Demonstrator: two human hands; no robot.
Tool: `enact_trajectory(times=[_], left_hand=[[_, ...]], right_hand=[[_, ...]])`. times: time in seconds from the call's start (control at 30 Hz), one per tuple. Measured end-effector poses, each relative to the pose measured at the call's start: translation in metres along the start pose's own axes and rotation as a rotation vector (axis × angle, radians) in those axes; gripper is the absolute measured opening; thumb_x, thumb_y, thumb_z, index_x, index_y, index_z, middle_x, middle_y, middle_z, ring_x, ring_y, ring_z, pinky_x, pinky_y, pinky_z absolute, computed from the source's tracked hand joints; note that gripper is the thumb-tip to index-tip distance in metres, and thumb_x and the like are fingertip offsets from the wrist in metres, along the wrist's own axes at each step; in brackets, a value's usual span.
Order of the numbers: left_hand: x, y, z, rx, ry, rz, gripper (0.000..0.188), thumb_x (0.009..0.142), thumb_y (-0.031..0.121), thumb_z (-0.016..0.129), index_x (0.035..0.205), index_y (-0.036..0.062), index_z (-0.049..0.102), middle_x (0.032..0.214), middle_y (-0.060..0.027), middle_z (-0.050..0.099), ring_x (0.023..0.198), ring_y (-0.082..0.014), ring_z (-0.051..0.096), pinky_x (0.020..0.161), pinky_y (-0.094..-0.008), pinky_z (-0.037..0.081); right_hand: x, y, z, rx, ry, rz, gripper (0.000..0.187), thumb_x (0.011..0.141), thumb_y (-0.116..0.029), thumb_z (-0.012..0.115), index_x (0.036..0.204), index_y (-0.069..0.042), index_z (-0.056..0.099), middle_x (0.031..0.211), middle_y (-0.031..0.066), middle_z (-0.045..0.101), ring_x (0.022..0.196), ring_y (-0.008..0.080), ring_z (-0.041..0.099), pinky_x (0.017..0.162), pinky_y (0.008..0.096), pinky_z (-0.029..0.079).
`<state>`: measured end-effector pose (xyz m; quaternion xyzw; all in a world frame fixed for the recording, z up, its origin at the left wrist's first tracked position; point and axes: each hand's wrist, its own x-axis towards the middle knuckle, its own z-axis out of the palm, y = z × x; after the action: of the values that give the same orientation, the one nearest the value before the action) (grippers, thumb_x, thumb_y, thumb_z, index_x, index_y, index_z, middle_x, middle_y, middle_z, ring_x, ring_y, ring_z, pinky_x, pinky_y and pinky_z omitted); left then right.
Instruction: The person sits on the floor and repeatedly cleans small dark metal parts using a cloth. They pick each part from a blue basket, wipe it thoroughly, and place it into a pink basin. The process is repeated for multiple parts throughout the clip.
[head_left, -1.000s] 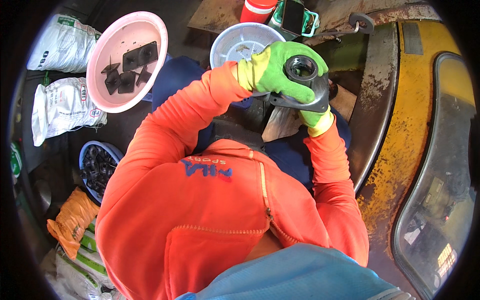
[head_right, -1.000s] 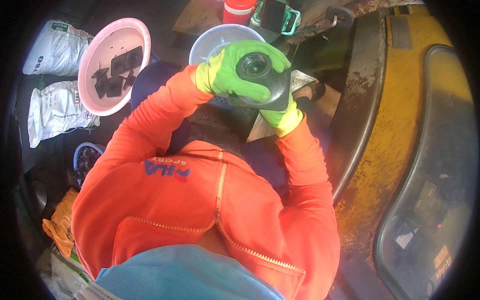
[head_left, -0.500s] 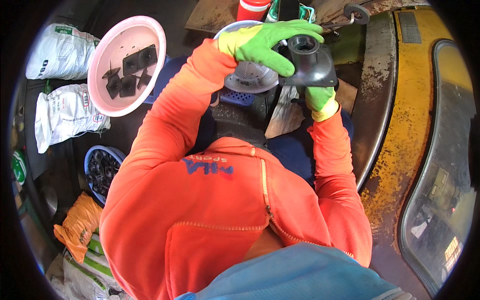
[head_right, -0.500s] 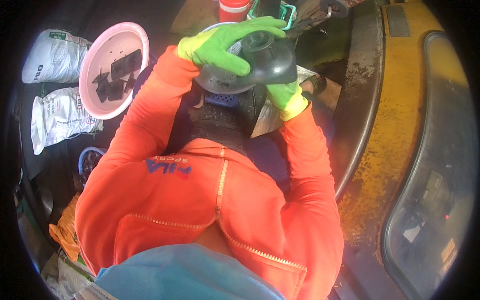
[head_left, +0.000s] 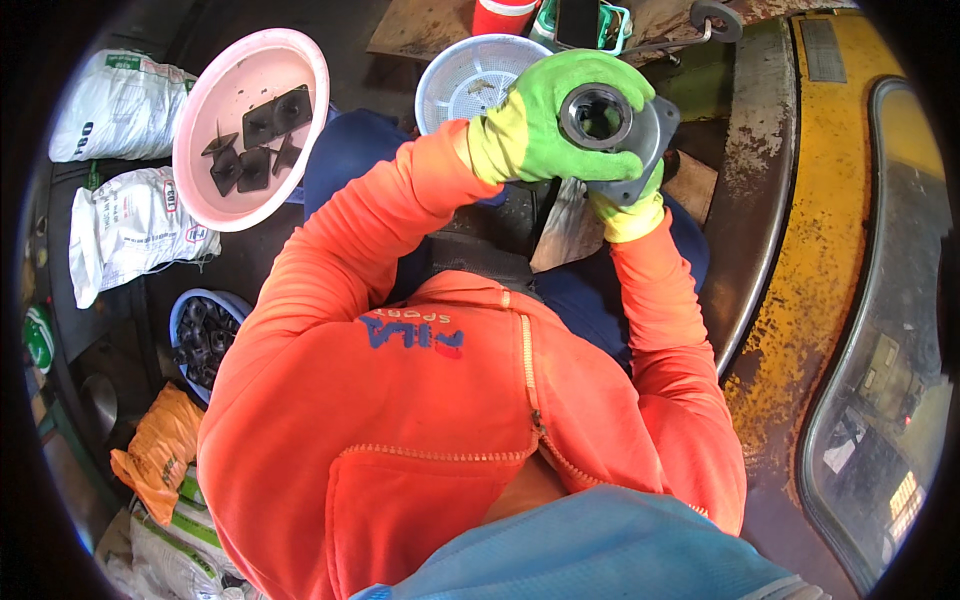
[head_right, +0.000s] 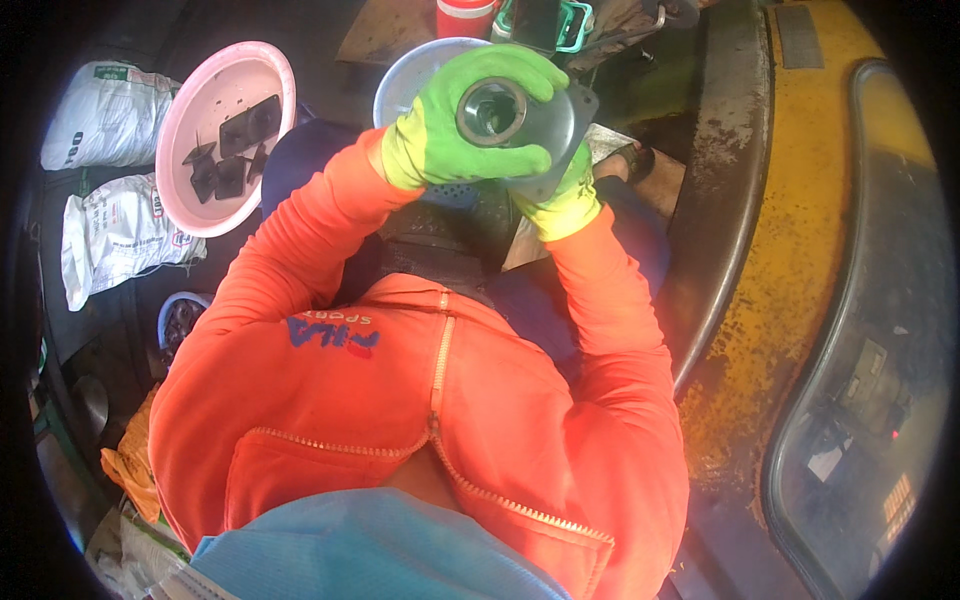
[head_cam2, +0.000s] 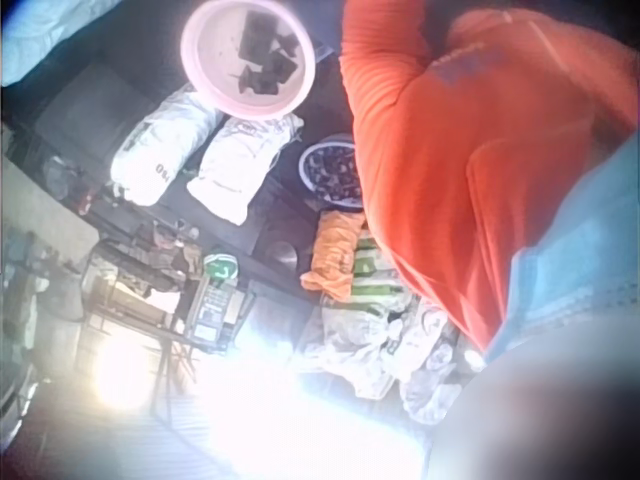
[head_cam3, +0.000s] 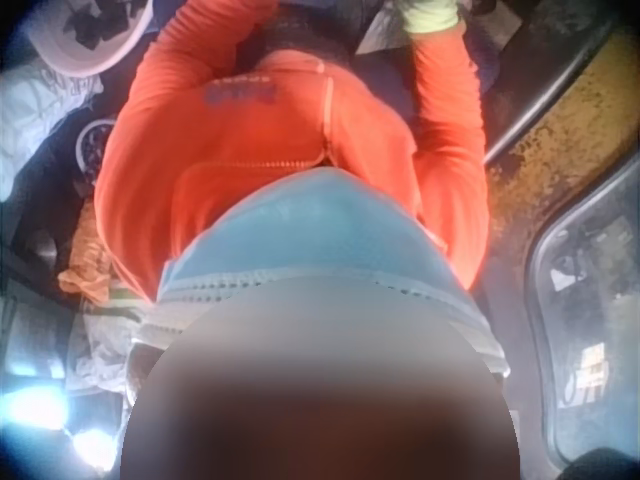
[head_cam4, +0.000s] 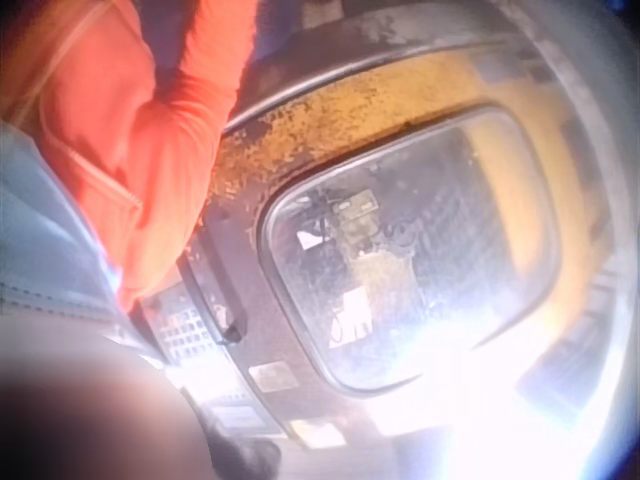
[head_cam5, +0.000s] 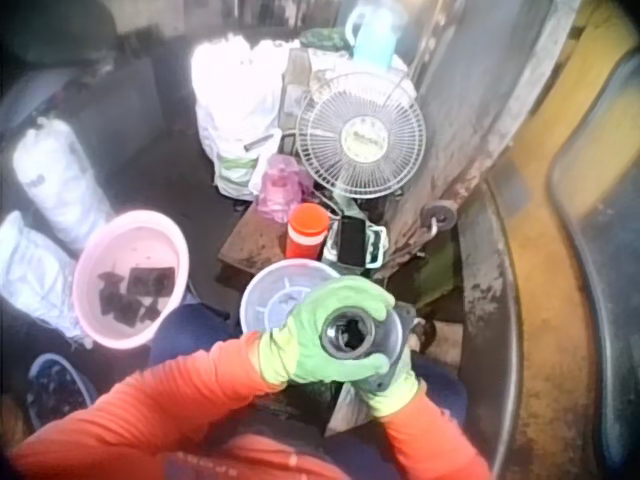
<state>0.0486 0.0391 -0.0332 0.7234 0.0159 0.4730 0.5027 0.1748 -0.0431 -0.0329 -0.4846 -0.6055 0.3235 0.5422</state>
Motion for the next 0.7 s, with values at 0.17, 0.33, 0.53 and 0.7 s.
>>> enact_trajectory(times=[0.17, 0.33, 0.53, 0.7], left_hand=[[0.001, 0.002, -0.018, -0.182, -0.332, -0.057, 0.061, 0.061, 0.012, 0.085, 0.116, 0.0037, 0.06, 0.124, -0.012, 0.059, 0.113, -0.0238, 0.057, 0.095, -0.0347, 0.044], [0.005, 0.007, -0.019, -0.355, -0.559, -0.106, 0.064, 0.06, 0.013, 0.084, 0.118, 0.0036, 0.059, 0.126, -0.0121, 0.058, 0.115, -0.0241, 0.055, 0.097, -0.0351, 0.043], [0.016, 0.006, -0.018, -0.486, -0.747, -0.073, 0.068, 0.059, 0.015, 0.083, 0.121, 0.0034, 0.059, 0.129, -0.0122, 0.057, 0.118, -0.0245, 0.053, 0.1, -0.0356, 0.041], [0.037, 0.004, -0.046, 0.133, -0.433, -0.201, 0.085, 0.06, 0.022, 0.081, 0.136, 0.0053, 0.049, 0.14, -0.0126, 0.047, 0.132, -0.0241, 0.043, 0.107, -0.0365, 0.034]], right_hand=[[-0.01, -0.008, -0.011, -0.291, -0.253, -0.197, 0.051, 0.074, -0.014, 0.075, 0.12, -0.005, 0.056, 0.113, 0.0099, 0.063, 0.103, 0.0228, 0.062, 0.086, 0.0334, 0.051], [-0.029, 0.008, -0.006, -0.035, -0.366, 0.099, 0.06, 0.071, -0.015, 0.079, 0.124, -0.005, 0.054, 0.116, 0.0088, 0.061, 0.107, 0.0218, 0.06, 0.088, 0.0333, 0.049], [-0.028, 0.0, -0.002, -0.315, -0.358, -0.142, 0.063, 0.071, -0.018, 0.081, 0.126, -0.005, 0.053, 0.116, 0.0091, 0.061, 0.106, 0.0217, 0.06, 0.089, 0.0333, 0.049], [0.007, 0.005, -0.018, -0.474, -0.119, -0.136, 0.062, 0.071, -0.019, 0.083, 0.124, -0.004, 0.053, 0.115, 0.0095, 0.062, 0.103, 0.021, 0.061, 0.087, 0.0319, 0.05]])
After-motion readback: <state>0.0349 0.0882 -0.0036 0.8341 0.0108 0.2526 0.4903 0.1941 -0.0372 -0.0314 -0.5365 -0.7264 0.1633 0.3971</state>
